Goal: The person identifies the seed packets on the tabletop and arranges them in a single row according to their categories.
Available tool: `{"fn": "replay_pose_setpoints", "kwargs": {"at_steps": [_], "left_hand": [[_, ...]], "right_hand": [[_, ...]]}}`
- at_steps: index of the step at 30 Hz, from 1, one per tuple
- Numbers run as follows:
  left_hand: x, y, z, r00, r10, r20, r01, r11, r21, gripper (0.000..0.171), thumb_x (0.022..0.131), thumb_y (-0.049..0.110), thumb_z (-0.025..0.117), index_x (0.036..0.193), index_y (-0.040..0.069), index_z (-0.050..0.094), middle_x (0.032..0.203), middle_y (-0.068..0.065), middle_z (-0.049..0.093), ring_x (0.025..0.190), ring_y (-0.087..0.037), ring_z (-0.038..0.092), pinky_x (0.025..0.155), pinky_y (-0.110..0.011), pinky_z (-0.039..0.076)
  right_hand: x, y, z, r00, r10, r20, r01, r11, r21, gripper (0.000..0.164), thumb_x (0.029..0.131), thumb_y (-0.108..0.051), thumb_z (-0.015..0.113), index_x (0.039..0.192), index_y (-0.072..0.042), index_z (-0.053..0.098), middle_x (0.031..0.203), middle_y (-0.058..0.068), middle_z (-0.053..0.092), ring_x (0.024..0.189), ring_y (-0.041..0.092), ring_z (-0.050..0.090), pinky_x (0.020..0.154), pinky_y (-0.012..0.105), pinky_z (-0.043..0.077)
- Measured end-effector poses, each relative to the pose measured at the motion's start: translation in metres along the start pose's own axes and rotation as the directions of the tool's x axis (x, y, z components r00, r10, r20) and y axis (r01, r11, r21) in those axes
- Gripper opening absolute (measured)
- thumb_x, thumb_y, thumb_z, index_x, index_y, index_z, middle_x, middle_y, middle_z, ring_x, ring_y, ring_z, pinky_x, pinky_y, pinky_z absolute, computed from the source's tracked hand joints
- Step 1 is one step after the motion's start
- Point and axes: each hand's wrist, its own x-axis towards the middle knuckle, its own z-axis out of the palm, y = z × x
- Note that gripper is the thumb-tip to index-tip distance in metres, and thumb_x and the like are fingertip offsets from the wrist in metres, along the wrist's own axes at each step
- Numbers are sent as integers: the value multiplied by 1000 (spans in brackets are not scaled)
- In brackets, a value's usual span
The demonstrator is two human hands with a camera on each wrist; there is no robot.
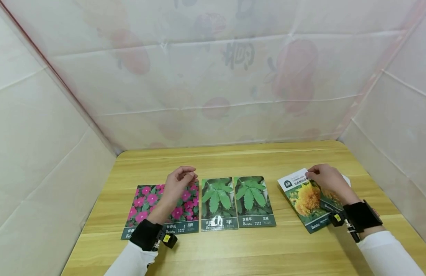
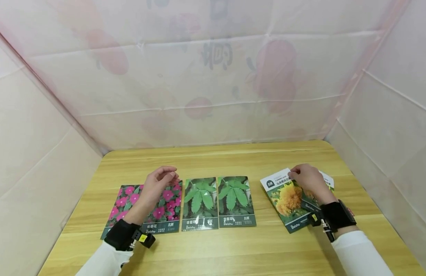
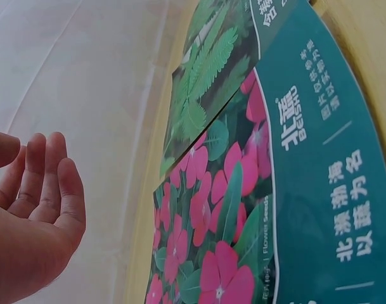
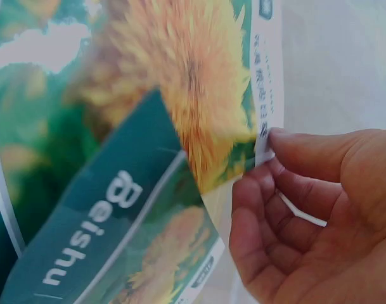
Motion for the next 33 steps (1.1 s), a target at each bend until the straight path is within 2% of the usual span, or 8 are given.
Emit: {"fn": "replay_pose_setpoints", "kwargs": {"at_steps": [3, 5, 10, 12, 17, 24, 30, 33], "left_hand": [[1, -1, -1, 1000, -2, -7, 2, 1000, -2, 45, 102, 43, 66, 137, 15, 60, 124, -11, 65, 112, -27, 66, 99, -36, 56], [-2, 6, 0, 1000, 13, 6, -13, 1000, -18, 41, 105, 35, 63, 137, 10, 60, 123, -15, 65, 113, -30, 66, 101, -39, 55], [-18, 52, 11, 1000, -23, 6, 23, 1000, -2, 34, 109, 15, 56, 138, -2, 57, 126, -30, 61, 117, -44, 62, 105, -51, 51], [-22, 65, 15, 998, -60, -13, 61, 998, 12, 35, 109, 14, 56, 139, -3, 56, 127, -32, 60, 117, -47, 61, 105, -53, 51], [-22, 67, 15, 997, -80, -18, 80, 997, 2, 31, 109, 11, 55, 137, -3, 57, 126, -31, 60, 117, -44, 63, 106, -52, 50], [-23, 66, 14, 999, -47, -27, 47, 999, 20, 30, 108, 12, 56, 134, -3, 60, 121, -29, 62, 112, -41, 65, 103, -52, 52], [-23, 52, 9, 998, 65, 18, -65, 998, 17, 34, 108, 25, 60, 134, 3, 61, 119, -25, 64, 110, -41, 65, 97, -45, 56], [-23, 50, 8, 997, 72, 28, -72, 997, 3, 36, 107, 28, 61, 134, 4, 61, 122, -28, 63, 112, -43, 64, 98, -42, 56]], "right_hand": [[11, 24, 2, 1000, 1, 9, -1, 999, 33, 73, 103, -68, 40, 130, -5, 65, 83, 8, 55, 69, 22, 43, 67, 43, 33], [3, 4, -8, 1000, 0, 28, -2, 997, 81, 68, 106, -62, 40, 128, -2, 64, 86, 9, 57, 73, 24, 44, 68, 43, 33], [-23, -60, -36, 998, -18, 62, 6, 982, 187, 42, 112, -30, 49, 122, 8, 64, 94, 11, 61, 78, 25, 47, 66, 37, 36], [-23, -58, -36, 998, -28, 58, 14, 975, 222, 43, 112, -32, 49, 123, 7, 64, 96, 11, 61, 80, 27, 48, 65, 35, 37], [-23, -55, -34, 998, -41, 51, 24, 958, 287, 42, 113, -34, 47, 119, 4, 62, 94, 11, 57, 83, 28, 47, 68, 39, 35], [-21, -62, -30, 995, 28, 96, -63, 922, 383, 39, 114, -31, 45, 104, 6, 57, 88, 11, 49, 79, 25, 46, 69, 40, 39], [-20, -60, -16, 990, 47, 129, -97, 904, 416, 37, 114, -19, 44, 121, 13, 59, 101, 13, 57, 88, 22, 55, 76, 37, 53], [-19, -60, -11, 989, 43, 143, -101, 900, 424, 38, 114, -18, 43, 126, 16, 57, 104, 15, 57, 90, 23, 55, 77, 38, 54]]}}
